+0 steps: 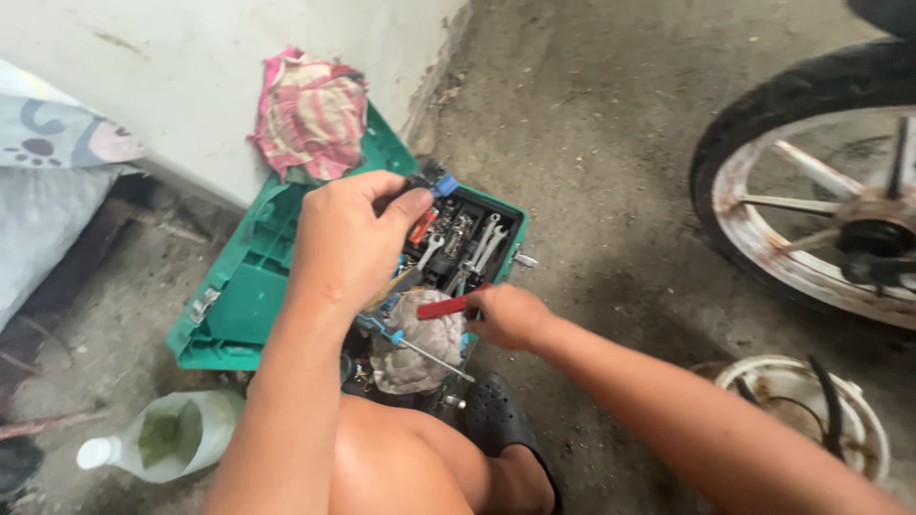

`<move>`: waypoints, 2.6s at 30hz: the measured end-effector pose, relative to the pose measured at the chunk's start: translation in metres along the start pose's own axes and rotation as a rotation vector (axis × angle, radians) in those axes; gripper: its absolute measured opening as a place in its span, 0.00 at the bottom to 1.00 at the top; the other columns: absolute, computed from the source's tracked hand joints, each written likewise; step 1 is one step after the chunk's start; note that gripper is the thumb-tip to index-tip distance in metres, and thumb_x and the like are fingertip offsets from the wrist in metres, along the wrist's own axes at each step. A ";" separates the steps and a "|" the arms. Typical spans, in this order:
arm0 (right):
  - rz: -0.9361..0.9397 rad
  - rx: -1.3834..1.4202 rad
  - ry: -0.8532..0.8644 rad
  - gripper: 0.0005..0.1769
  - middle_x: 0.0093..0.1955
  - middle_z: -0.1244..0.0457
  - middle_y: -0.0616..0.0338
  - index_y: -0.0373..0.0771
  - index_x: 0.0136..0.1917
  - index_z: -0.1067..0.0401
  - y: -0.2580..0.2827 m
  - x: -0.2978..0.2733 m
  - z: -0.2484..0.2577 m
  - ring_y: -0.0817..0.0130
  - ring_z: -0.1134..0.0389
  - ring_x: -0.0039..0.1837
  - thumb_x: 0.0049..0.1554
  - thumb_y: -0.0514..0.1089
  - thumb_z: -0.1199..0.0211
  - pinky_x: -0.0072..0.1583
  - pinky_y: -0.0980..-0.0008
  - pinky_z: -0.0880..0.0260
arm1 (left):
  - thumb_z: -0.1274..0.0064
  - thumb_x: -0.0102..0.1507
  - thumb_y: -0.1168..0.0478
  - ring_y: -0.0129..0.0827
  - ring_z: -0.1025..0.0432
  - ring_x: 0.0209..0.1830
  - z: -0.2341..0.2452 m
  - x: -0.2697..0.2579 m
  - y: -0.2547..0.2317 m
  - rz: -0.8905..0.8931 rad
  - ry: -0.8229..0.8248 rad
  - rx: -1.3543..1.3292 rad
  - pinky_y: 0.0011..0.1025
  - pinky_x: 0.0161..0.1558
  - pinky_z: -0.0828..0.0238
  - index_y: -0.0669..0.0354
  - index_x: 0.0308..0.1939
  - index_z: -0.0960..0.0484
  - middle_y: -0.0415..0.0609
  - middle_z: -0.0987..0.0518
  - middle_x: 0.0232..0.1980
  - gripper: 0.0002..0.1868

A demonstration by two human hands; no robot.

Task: The person manipulates a motorcycle fuel injector by hand and uses a screwdriver to remove and inspect small components. They handle a blue plastic clip and an O-ring while working over an open green toolbox on a concrete floor.

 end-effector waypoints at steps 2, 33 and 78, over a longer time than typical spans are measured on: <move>-0.044 -0.010 0.065 0.17 0.49 0.29 0.49 0.43 0.51 0.22 0.005 0.006 -0.028 0.50 0.28 0.53 0.52 0.53 0.32 0.55 0.52 0.28 | 0.39 0.60 0.55 0.30 0.22 0.25 0.000 0.003 0.005 -0.003 0.001 -0.012 0.31 0.31 0.28 0.60 0.39 0.13 0.49 0.15 0.29 0.12; 0.085 0.843 -0.667 0.16 0.33 0.45 0.64 0.35 0.48 0.32 0.062 -0.220 0.253 0.77 0.47 0.32 0.73 0.45 0.53 0.33 0.76 0.47 | 0.41 0.67 0.58 0.27 0.24 0.38 -0.085 -0.041 -0.089 -0.050 0.453 -1.274 0.25 0.41 0.27 0.61 0.48 0.20 0.47 0.16 0.41 0.11; -0.161 0.534 -0.635 0.42 0.46 0.31 0.53 0.43 0.78 0.45 0.041 -0.325 0.207 0.72 0.31 0.40 0.51 0.33 0.48 0.43 0.67 0.29 | 0.45 0.69 0.55 0.29 0.24 0.39 -0.108 -0.067 -0.118 -0.030 0.236 -1.422 0.29 0.43 0.25 0.61 0.47 0.21 0.47 0.18 0.42 0.12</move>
Point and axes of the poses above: each hand's wrist, its own x-axis towards the middle knuckle, its own z-axis out of the back of the hand, y = z × x, the point moved 3 cm from there along x, towards the middle knuckle
